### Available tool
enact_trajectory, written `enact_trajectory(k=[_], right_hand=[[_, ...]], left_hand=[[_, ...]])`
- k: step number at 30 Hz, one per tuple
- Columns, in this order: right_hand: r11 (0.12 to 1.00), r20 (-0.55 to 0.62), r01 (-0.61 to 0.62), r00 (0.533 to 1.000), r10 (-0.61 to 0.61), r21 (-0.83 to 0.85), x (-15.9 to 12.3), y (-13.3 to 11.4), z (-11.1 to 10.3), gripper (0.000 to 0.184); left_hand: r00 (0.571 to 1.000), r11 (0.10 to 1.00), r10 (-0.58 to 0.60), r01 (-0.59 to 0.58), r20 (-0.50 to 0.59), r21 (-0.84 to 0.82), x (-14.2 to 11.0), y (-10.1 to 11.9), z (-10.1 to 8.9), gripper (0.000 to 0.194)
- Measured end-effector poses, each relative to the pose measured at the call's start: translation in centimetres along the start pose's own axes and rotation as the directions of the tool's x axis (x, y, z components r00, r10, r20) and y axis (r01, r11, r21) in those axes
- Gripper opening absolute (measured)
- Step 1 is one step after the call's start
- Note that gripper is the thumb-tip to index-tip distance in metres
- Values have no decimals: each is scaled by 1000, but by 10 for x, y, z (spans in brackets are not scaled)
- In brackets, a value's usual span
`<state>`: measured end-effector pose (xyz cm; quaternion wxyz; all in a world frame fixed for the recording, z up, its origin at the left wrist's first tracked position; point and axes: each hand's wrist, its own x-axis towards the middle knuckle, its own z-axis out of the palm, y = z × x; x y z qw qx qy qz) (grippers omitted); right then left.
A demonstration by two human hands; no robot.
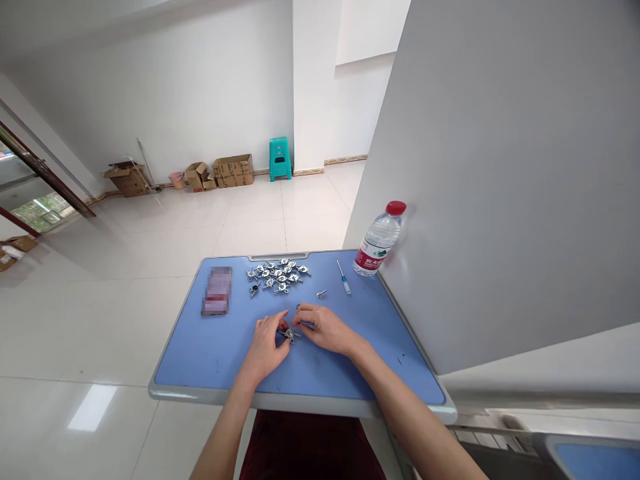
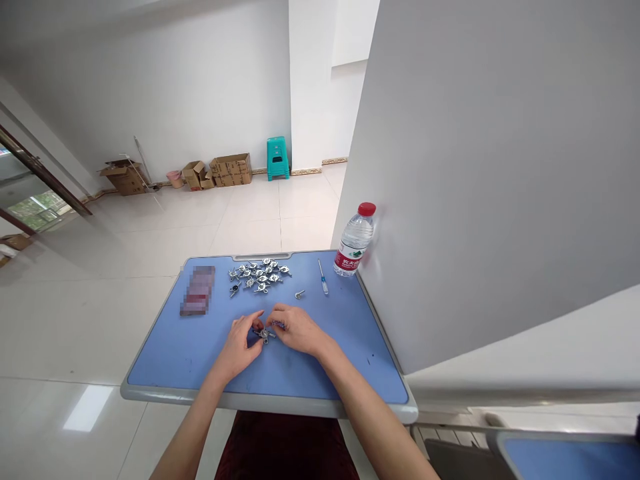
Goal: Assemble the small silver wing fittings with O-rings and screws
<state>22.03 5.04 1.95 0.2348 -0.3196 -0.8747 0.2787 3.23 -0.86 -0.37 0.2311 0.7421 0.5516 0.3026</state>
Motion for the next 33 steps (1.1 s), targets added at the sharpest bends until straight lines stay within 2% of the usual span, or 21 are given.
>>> enact_trajectory(k=[3,5,9,12,18,25,33], right_hand=[[1000,57,1,998,0,-18,-1,-1,-1,30],[1000,47,-14,999,14,-11,0,0,-3,30],[991,-122,-133,983,134,17,1,12,-12,25],[969,-176,-245,956,236,-29,0,22,-20,21],[924,-167,-365,924,344,-113,-2,30,-28,18],[904,-160,-399,913,375,-153,-2,35,-28,19],[901,-91,-413,910,404,-135,-4,36,-32,13]], left_hand=[[1000,1000,-11,11,-1,14,0,1,-1,55],[1000,1000,-17,17,-5,23,0,2,-1,55],[1000,1000,-16,16,-1,15,0,3,-1,55],[1000,1000,-13,13,2,8,0,3,-1,54],[1000,1000,-14,13,4,17,0,0,-1,55],[1000,1000,-6,6,-2,23,1,-2,0,56],[1000,1000,-5,5,-6,24,0,-4,0,58]])
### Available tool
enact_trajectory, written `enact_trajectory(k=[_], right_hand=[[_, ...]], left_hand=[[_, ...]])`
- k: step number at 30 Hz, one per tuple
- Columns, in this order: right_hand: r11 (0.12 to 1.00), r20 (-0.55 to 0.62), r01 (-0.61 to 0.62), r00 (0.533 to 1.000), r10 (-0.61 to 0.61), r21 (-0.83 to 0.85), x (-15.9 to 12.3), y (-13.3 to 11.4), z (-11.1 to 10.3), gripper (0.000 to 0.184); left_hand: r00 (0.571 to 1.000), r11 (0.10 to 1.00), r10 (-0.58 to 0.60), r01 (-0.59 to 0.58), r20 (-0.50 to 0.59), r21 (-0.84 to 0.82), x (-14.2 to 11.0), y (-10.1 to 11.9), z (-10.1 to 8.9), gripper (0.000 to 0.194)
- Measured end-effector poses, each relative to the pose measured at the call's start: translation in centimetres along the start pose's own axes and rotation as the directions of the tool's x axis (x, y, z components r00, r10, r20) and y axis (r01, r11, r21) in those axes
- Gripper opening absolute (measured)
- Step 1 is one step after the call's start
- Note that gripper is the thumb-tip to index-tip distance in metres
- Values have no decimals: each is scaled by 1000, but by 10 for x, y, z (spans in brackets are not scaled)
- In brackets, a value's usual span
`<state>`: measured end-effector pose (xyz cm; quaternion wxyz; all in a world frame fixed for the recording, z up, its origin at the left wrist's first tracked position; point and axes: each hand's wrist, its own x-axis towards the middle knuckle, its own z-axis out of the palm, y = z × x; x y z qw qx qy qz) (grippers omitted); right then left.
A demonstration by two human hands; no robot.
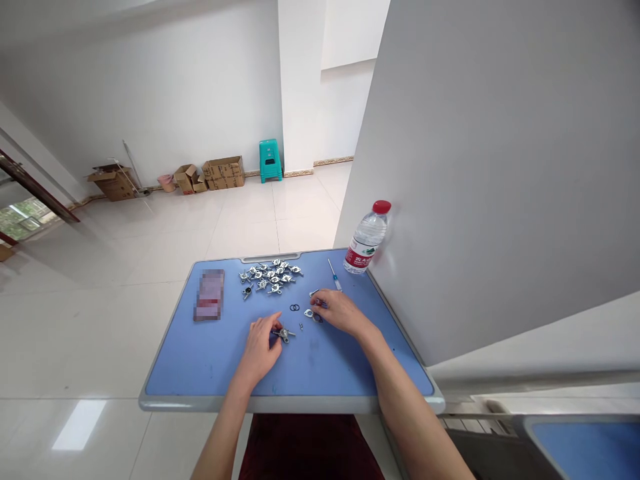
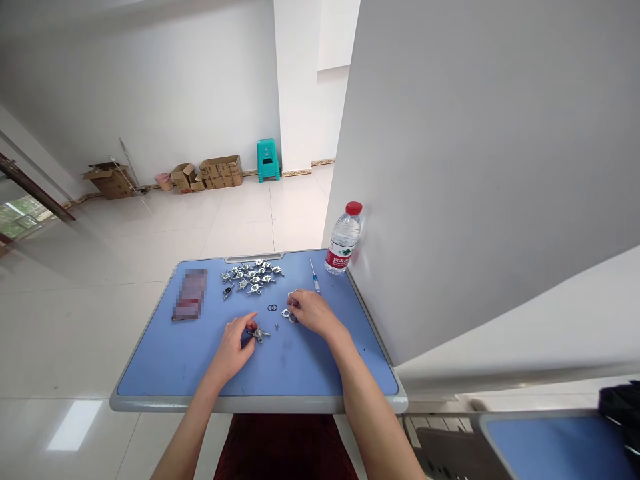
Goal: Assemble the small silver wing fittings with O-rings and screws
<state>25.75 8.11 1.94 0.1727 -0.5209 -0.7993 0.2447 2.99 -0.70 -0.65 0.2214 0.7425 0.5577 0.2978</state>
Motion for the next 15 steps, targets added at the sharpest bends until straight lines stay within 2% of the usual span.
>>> enact_trajectory(k=[4,11,15], right_hand=[[1000,-16,6,1000,-6,-15,0,-4,2,14],[989,-18,132,991,-133,-61,0,-18,18,18],[972,44,146,989,-140,-185,6,-26,26,17]], left_hand=[[1000,1000,1,-1,0,7,0,0,0,58],[1000,1000,19,-19,-11,19,0,-2,2,57],[999,999,33,-33,-17,18,1,-3,4,57]])
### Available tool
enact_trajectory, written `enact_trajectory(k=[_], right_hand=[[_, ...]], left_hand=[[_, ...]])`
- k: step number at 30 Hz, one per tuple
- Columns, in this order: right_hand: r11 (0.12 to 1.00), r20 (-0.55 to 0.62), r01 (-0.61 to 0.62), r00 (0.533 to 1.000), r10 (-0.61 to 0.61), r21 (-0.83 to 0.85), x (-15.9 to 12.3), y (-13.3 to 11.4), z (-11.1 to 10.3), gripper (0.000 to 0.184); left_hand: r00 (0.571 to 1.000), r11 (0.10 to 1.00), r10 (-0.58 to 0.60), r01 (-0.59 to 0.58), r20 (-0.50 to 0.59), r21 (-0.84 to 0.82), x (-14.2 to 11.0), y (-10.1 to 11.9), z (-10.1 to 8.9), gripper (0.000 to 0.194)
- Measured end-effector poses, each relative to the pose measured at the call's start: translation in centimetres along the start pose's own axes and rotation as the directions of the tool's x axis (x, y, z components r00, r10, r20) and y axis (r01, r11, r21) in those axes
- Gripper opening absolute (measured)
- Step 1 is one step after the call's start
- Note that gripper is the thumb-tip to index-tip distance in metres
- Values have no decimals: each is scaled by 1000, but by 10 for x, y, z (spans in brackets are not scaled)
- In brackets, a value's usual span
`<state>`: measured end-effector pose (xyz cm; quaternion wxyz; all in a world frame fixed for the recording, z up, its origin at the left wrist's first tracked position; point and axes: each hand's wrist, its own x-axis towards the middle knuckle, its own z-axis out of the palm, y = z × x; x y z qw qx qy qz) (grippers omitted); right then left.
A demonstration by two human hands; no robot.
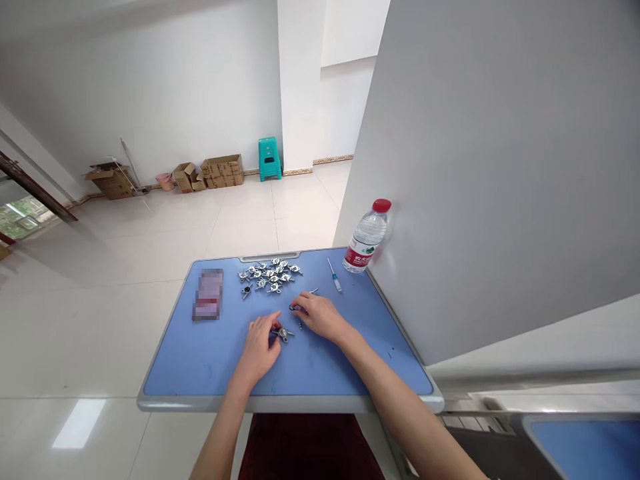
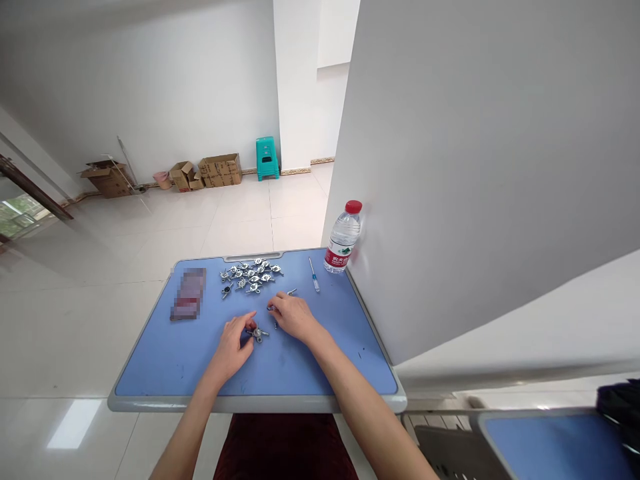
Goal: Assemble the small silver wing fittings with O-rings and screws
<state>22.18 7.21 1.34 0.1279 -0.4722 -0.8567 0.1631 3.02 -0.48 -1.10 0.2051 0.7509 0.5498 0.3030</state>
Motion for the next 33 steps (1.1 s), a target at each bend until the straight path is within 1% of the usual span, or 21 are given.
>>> enact_trajectory(k=[3,8,11,14,16,20,22,27,33], right_hand=[[997,47,-7,999,11,-81,6,-4,3,15],[993,63,-2,998,9,-117,9,-9,2,19],[994,42,-6,999,10,-112,7,-5,-1,19],[996,-10,-34,999,33,-86,6,2,-3,19],[997,-25,-39,999,37,-66,6,4,-4,16],[991,49,-3,999,10,-136,8,0,-3,16],[984,79,-3,997,17,-180,8,-4,-2,16],[972,122,5,992,25,-236,9,-11,0,23],[969,141,20,990,15,-247,7,-13,1,24]], left_hand=[[1000,1000,-1,1,2,-3,0,0,0,58],[1000,1000,-1,1,2,-9,0,0,-1,58],[1000,1000,-6,6,10,-25,-1,0,-1,59],[1000,999,-14,14,15,-31,-1,-1,0,61],[1000,999,-17,18,15,-28,-2,-1,0,63],[1000,999,-19,20,9,-28,-2,0,0,63],[1000,999,-13,13,8,-31,-2,0,0,64],[1000,999,-5,6,11,-35,-2,2,-2,63],[1000,999,-13,13,10,-48,-1,1,-2,64]])
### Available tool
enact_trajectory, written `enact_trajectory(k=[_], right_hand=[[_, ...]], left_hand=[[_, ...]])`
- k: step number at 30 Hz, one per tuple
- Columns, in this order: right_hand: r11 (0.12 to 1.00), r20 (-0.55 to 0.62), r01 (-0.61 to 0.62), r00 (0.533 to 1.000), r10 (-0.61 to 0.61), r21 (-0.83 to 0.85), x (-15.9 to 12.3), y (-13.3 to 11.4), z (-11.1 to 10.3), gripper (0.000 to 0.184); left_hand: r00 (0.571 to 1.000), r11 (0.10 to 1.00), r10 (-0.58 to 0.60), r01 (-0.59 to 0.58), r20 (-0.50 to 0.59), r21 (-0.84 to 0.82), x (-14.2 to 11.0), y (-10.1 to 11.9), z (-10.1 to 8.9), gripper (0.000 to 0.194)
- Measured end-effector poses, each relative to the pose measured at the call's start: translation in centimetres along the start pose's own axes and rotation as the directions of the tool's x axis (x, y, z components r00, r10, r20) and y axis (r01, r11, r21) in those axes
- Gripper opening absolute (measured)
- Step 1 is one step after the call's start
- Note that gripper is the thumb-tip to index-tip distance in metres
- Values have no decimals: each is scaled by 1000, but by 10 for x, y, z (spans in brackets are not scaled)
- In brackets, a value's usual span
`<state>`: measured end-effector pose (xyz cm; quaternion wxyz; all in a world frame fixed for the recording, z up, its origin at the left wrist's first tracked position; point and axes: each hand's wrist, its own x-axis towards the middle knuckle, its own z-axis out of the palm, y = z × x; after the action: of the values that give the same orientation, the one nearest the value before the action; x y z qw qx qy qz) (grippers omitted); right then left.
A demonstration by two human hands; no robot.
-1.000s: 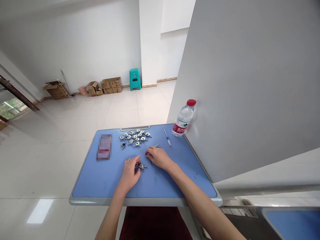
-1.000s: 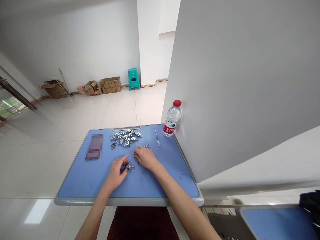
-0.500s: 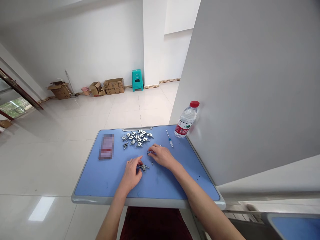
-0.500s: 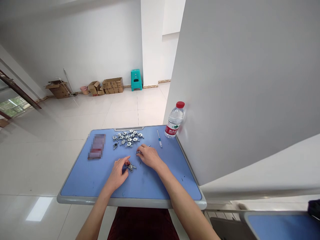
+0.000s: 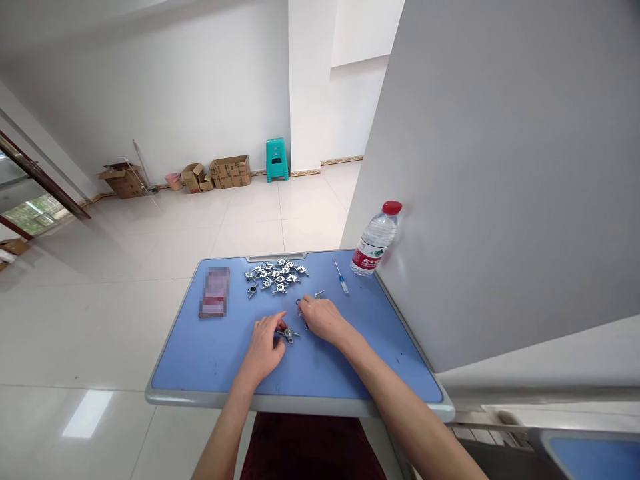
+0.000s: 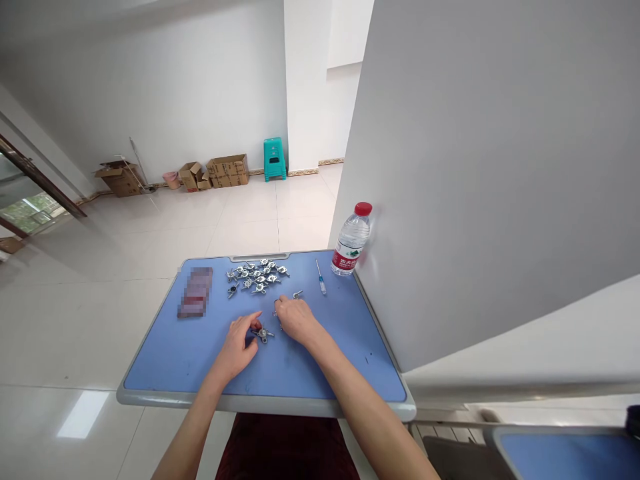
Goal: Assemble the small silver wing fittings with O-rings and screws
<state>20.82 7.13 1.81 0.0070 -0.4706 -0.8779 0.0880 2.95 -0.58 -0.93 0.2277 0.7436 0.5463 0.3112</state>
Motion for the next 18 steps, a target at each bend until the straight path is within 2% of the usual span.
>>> enact_trajectory(k=[6,9,12,14,18], right_hand=[[997,-46,8,999,-5,71,-5,12,-1,21],[989,-84,17,996,-4,148,-5,14,-1,21],[980,-114,33,993,-10,197,-4,10,-1,22],[980,-116,50,993,-28,190,-2,7,-1,20],[984,-122,53,992,-33,170,2,4,3,19]], left_hand=[[999,998,-31,28,-40,-63,0,0,-1,63],[993,993,-48,36,-105,-108,5,-2,-3,50],[983,998,-46,36,-179,-58,18,-5,-8,36],[988,999,-27,31,-150,28,30,-6,-12,28],[1000,990,2,-6,27,137,56,-6,-15,16]])
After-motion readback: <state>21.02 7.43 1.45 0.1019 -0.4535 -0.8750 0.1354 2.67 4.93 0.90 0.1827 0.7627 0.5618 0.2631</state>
